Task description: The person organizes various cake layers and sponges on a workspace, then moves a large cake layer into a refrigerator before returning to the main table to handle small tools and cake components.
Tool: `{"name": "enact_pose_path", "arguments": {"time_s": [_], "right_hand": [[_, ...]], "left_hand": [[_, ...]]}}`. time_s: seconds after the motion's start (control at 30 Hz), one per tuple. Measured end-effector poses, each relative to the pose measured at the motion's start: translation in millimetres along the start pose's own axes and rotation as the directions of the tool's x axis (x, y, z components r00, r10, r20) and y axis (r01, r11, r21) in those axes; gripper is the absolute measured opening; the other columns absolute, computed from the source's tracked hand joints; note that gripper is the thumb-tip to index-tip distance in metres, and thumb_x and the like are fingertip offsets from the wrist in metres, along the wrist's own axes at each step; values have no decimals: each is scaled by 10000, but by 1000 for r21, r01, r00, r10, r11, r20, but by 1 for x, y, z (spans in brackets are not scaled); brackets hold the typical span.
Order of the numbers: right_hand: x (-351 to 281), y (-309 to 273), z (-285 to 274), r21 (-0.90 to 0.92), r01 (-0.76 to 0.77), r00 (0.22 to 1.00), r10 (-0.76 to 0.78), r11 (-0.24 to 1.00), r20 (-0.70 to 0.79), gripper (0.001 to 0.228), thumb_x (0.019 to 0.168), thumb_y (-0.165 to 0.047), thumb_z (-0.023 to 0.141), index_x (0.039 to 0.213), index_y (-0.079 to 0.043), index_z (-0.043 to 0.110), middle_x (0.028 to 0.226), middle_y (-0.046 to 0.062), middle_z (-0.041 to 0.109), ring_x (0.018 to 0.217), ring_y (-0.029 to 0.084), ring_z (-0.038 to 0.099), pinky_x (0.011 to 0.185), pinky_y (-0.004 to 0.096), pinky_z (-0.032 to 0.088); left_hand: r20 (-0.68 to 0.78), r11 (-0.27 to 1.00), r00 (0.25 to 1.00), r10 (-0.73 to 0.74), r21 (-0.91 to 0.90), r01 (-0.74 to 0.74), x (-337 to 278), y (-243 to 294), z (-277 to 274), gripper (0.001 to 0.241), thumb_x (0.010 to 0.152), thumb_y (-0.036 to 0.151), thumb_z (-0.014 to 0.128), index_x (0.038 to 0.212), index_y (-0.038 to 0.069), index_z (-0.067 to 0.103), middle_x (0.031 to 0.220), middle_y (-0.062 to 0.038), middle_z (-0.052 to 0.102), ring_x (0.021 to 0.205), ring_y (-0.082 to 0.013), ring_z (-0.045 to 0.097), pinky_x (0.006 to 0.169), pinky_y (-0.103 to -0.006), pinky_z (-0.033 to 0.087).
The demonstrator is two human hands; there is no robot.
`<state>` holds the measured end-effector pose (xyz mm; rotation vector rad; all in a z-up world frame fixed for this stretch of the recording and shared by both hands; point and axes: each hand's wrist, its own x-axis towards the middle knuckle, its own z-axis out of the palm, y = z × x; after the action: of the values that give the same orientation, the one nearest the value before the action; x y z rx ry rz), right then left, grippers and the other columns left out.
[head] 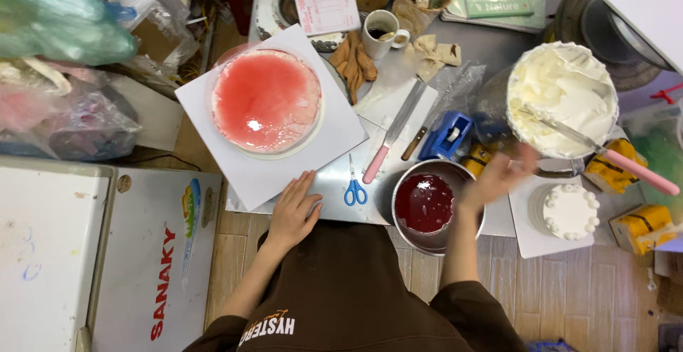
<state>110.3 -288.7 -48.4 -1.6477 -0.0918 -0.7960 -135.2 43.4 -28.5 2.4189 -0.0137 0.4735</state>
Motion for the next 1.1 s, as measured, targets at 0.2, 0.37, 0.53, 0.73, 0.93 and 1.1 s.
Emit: {"name": "enact_pose_path", "arguments": {"time_s": [0.2, 0.37, 0.53, 0.73, 0.93, 1.1], "right_hand": [[91, 103, -132, -26, -241, 906, 215, 970, -365, 665, 1116, -504, 345, 1530, 11, 423, 1590, 153, 360, 1485, 240, 308, 1230, 381, 167], [112, 142, -147, 123, -363, 925, 373, 924, -73, 826, 1071, -636, 278, 1470, 33, 553, 1461, 156, 569, 1308, 237, 525, 1151, 346, 359], [95, 113, -147, 11, -458, 889, 458, 889, -15, 717, 1074, -587, 359, 1468, -11, 525, 1376, 64, 620, 1141, 143, 653, 972, 299, 468], [160, 71, -161, 53, -77, 952, 89, 996, -293, 289, 1201, -339, 613, 1141, -72, 519, 894, 81, 651, 712, 81, 453, 620, 246, 373], [264, 56, -147, 0, 47, 999, -47, 999, 8, 290, 1201, -245, 538, 1034, -13, 583, 842, 82, 645, 579, 114, 496, 495, 276, 323], [289, 49, -84, -208, 163, 984, -145, 964, 102, 212, 1133, -180, 578, 1001, -15, 586, 798, 77, 582, 621, 124, 470, 554, 282, 325]], "left_hand": [[-26, 994, 997, 77, -76, -78, -1, 6, 0, 144, 852, 96, 717, 990, 68, 683, 1410, -134, 606, 1251, -336, 596, 1052, -474, 451], [127, 964, 962, 242, -147, -223, 11, 15, -2, 200, 804, 75, 721, 1000, 62, 683, 1409, -131, 600, 1249, -355, 595, 1035, -481, 463], [130, 958, 956, 262, -153, -242, 15, 22, -1, 209, 804, 71, 720, 1008, 54, 683, 1408, -128, 599, 1236, -341, 605, 1014, -466, 481], [150, 961, 956, 253, -154, -230, 12, 28, 2, 205, 815, 62, 720, 1015, 52, 679, 1407, -121, 601, 1222, -324, 618, 979, -439, 503], [195, 953, 939, 282, -175, -249, 14, 32, 1, 212, 818, 60, 723, 1026, 55, 679, 1411, -113, 599, 1217, -319, 619, 971, -440, 510], [171, 963, 955, 244, -158, -218, 9, 30, 0, 221, 812, 54, 723, 1029, 60, 681, 1410, -115, 597, 1215, -326, 618, 954, -441, 509]]}}
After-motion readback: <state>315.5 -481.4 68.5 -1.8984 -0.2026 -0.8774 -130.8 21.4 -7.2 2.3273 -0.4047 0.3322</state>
